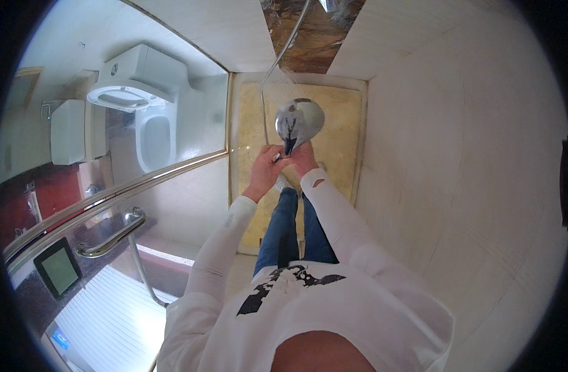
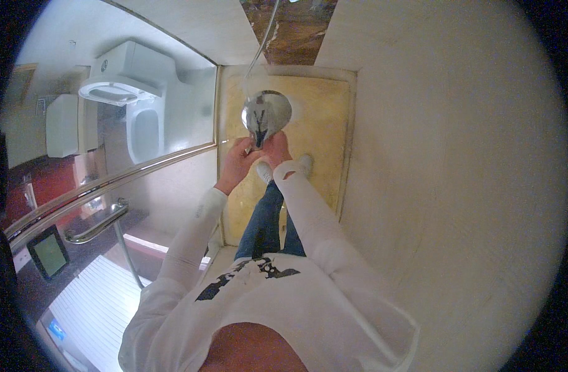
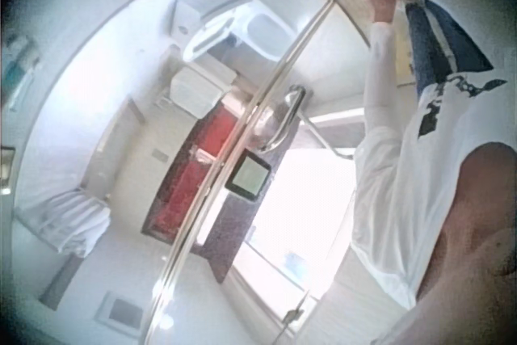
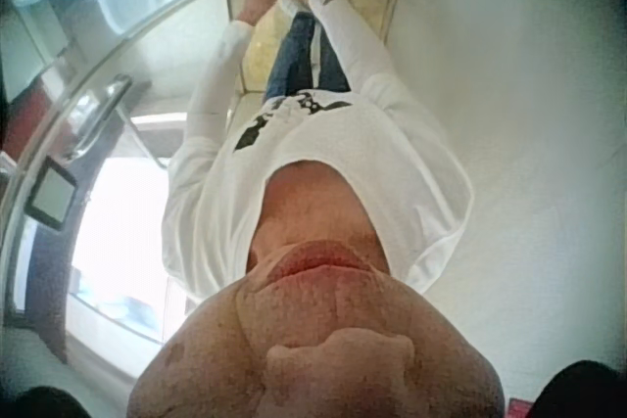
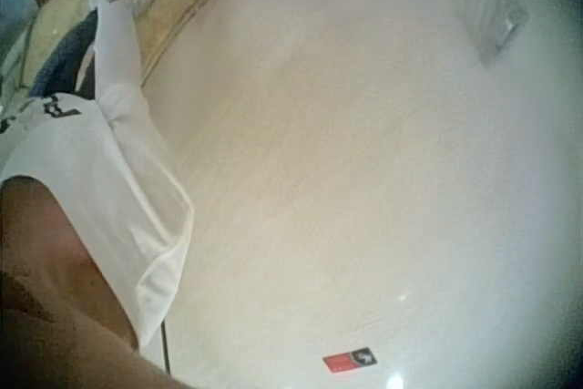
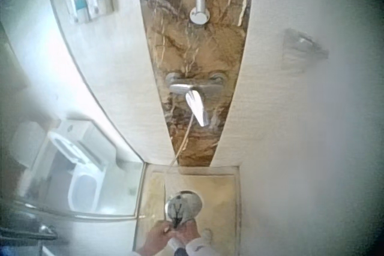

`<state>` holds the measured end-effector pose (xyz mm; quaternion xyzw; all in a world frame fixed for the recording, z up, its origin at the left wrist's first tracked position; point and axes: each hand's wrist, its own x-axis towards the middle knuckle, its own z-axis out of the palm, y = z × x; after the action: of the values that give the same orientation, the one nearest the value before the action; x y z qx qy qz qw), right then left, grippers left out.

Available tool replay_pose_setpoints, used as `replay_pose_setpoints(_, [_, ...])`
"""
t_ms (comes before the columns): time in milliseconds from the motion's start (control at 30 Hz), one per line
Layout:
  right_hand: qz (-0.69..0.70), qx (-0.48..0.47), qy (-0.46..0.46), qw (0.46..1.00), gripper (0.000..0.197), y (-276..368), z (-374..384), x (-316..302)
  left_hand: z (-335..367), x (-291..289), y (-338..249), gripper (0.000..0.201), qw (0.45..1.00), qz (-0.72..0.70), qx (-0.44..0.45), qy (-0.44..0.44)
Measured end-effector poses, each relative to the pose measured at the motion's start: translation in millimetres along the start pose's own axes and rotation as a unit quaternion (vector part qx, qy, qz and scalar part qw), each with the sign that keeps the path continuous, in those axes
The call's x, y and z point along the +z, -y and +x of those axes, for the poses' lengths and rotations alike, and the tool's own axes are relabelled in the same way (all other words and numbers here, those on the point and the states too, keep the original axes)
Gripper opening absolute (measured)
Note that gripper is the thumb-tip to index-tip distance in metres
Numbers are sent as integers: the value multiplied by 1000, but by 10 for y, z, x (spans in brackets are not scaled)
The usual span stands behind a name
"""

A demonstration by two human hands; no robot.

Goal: The person cleans a bathroom by first rinsing the shower floor with a handheld showerhead, then scrubbing the toilet bowl with a brush, and finally scrubbing and rinsing the shower base and walls. The person uses a cleaning solution and a brush to remove dirt from the surfaces.

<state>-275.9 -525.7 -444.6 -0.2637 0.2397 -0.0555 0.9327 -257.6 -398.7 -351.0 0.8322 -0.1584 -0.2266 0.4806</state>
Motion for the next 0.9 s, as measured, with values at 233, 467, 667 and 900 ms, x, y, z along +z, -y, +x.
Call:
replay_pose_setpoints(233, [-176,50,-161,970,23,680,-3,-1770,248,503,386,27,993,-51,-105,-26])
replay_pose_setpoints(467, [-614,157,-309,709,21,1417,-54,-3154,661,1231,1071,25,969,-152,-167,-99])
replay_pose_setpoints(667, [-827,19,-159,539,28,1537,746,-3442,936,1762,1650,28,917,-297,-208,-163])
replay_pose_setpoints(900, [-798,-30,-7,601,43,650,2269,-3217,1108,1963,2198,13,809,-418,-286,-299])
